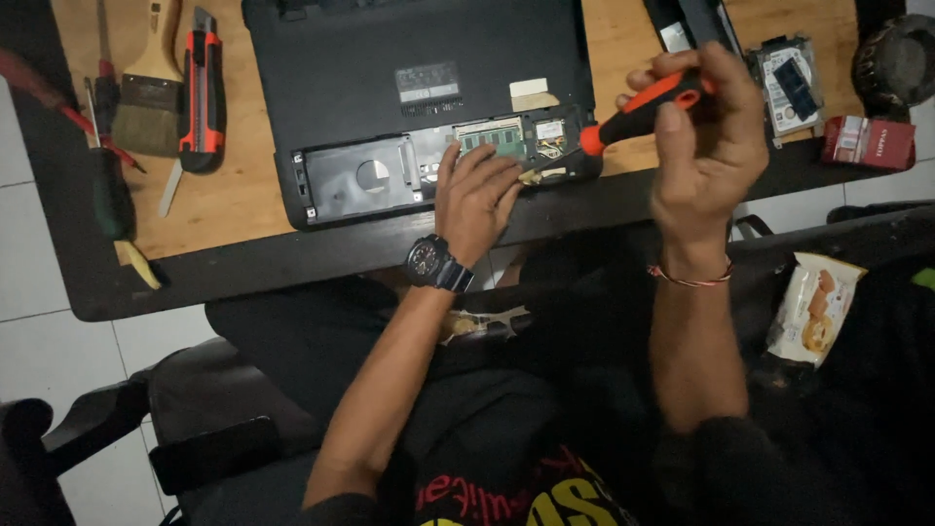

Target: Disassembling the base and internal components of a laptop using a screwdriver and prying tools.

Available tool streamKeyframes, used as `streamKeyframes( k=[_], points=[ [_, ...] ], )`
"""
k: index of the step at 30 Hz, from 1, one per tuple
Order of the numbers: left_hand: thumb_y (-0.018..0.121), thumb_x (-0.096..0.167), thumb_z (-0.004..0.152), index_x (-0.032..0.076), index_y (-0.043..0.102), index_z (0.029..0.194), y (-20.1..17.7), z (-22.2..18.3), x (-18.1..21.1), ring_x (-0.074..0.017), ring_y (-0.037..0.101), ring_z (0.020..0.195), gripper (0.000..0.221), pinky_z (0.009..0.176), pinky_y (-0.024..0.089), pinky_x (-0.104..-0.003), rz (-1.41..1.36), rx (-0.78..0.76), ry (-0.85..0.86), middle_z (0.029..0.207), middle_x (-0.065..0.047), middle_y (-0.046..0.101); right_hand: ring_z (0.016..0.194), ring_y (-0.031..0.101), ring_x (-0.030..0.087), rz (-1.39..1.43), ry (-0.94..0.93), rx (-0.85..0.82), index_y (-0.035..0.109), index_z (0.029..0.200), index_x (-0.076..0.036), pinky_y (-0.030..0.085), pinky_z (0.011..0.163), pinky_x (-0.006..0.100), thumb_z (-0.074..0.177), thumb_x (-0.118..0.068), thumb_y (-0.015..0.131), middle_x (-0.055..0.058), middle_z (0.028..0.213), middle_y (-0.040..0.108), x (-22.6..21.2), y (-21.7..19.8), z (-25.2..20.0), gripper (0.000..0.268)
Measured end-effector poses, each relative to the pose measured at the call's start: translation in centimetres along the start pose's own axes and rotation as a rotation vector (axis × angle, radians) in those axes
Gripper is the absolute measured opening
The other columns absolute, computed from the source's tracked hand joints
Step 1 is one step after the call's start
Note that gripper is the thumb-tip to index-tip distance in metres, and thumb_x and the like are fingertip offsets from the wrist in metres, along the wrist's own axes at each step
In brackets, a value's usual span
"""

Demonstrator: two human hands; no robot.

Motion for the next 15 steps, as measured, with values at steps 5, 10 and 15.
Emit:
streamKeyframes(
  k=[5,10,15],
  points=[
    [0.093,0.015,0.097,0.013,0.088,0.114,-0.2,-0.9,0.5,-0.0318,0.074,0.125,0.018,0.130,0.037,-0.063,-0.074,0.011,-0.005,0.121,-0.008,0.089,0.133,0.071,0.049,0.091,0.126,0.217,0.050,0.170,-0.013,0.065,0.124,0.060,0.132,-0.003,0.053,0.028,0.148,0.062,3.3,-3.5,-3.0,0.039],
    [0.078,0.008,0.108,0.001,0.081,0.123,-4.2,-2.5,2.8,-0.0339,0.079,0.118,0.017,0.123,0.053,-0.055,-0.266,-0.037,-0.031,0.124,-0.019,0.084,0.127,0.079,0.039,0.168,0.392,0.460,0.054,0.170,-0.013,0.065,0.101,0.044,0.127,-0.014,0.068,0.022,0.148,0.071,8.5,-8.3,-9.9,0.044],
    [0.079,0.015,0.110,0.011,0.086,0.132,-2.1,-4.0,5.6,-0.0420,0.083,0.107,0.024,0.096,0.069,-0.056,-0.388,0.062,-0.281,0.116,-0.019,0.087,0.117,0.084,0.050,0.132,0.447,0.588,0.053,0.161,-0.007,0.074,0.075,0.048,0.122,-0.013,0.067,0.037,0.133,0.072,9.9,-7.1,-13.9,0.042]
  ],
)
Point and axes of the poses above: each hand's wrist, its own z-axis towards the middle knuckle, its own y-axis out of the palm, x = y × z, the point moved 9 cm from there along z, towards the middle knuckle
